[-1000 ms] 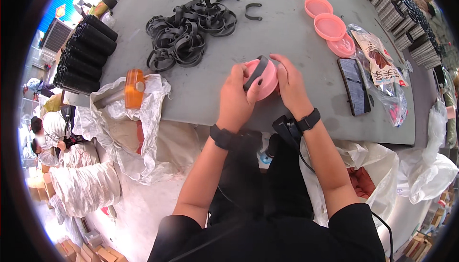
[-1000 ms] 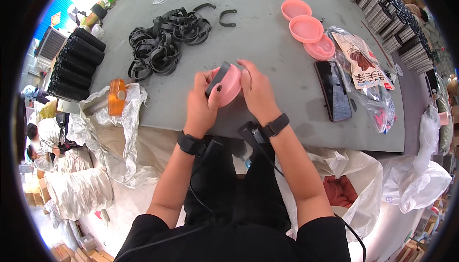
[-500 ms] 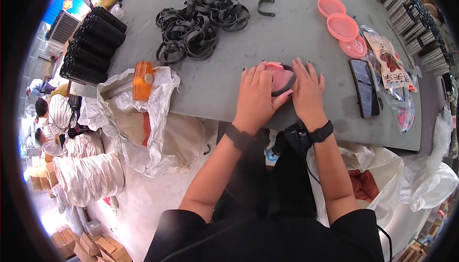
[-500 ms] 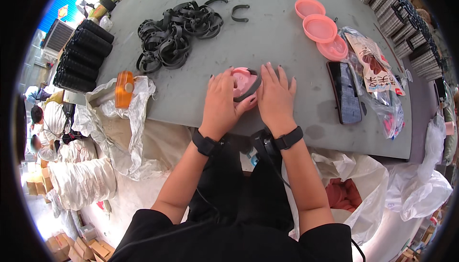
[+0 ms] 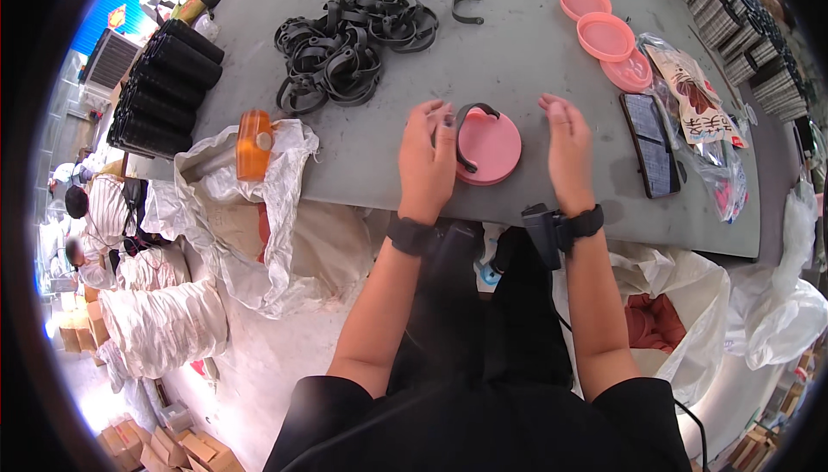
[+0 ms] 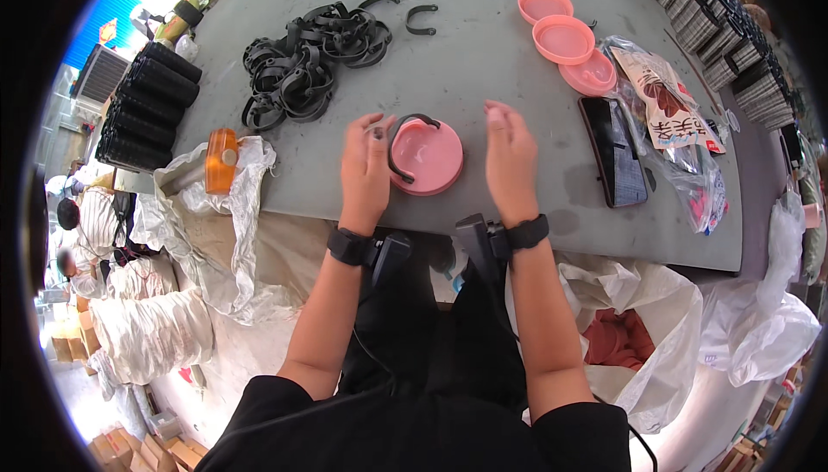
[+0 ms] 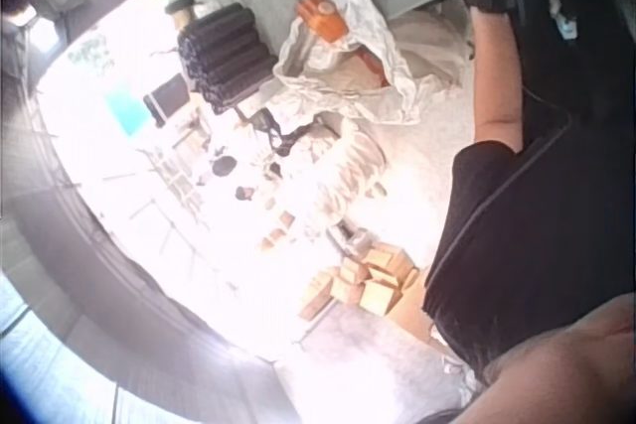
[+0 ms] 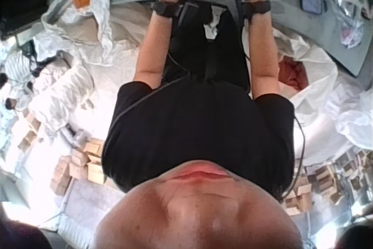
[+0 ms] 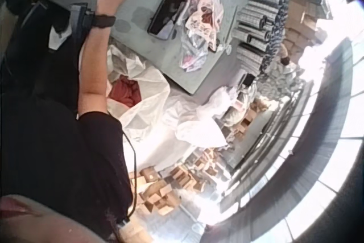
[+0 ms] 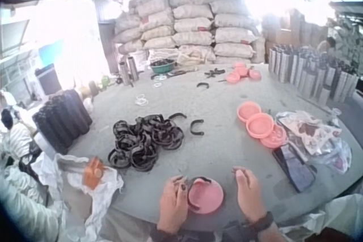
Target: Fitting black rubber gaskets into pink plastic lids at an assembly station.
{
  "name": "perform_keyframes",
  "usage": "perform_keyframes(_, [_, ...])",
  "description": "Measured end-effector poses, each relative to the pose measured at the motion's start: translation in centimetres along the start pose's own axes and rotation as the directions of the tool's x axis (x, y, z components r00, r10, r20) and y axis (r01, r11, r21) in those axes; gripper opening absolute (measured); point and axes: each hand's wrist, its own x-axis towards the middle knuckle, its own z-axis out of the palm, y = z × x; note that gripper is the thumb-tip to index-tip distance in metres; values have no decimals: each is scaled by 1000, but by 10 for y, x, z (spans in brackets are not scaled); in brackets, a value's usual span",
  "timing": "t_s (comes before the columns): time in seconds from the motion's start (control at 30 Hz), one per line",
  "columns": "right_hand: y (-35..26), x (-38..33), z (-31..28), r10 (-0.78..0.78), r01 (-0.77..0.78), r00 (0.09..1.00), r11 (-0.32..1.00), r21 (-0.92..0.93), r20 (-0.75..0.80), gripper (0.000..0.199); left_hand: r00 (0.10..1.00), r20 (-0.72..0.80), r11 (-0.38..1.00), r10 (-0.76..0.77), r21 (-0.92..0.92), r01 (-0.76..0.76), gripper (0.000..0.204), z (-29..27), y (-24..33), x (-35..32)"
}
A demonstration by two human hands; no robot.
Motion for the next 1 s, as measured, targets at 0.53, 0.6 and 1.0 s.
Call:
perform_keyframes(0.53, [-12, 7, -10, 218, -180, 974, 915, 362, -66, 35, 957, 257, 772, 133, 579, -263, 34, -7, -5, 3])
perform_keyframes(0.6, [2, 9, -1, 115, -44, 980, 923, 382, -163, 36, 950, 292, 850, 109, 468, -242, 35, -15, -11, 6])
perform_keyframes(1.0, [19, 9, -18, 136, -54, 972, 924, 379, -193, 27, 836, -542, 863, -88, 378, 336, 41, -250, 24, -63])
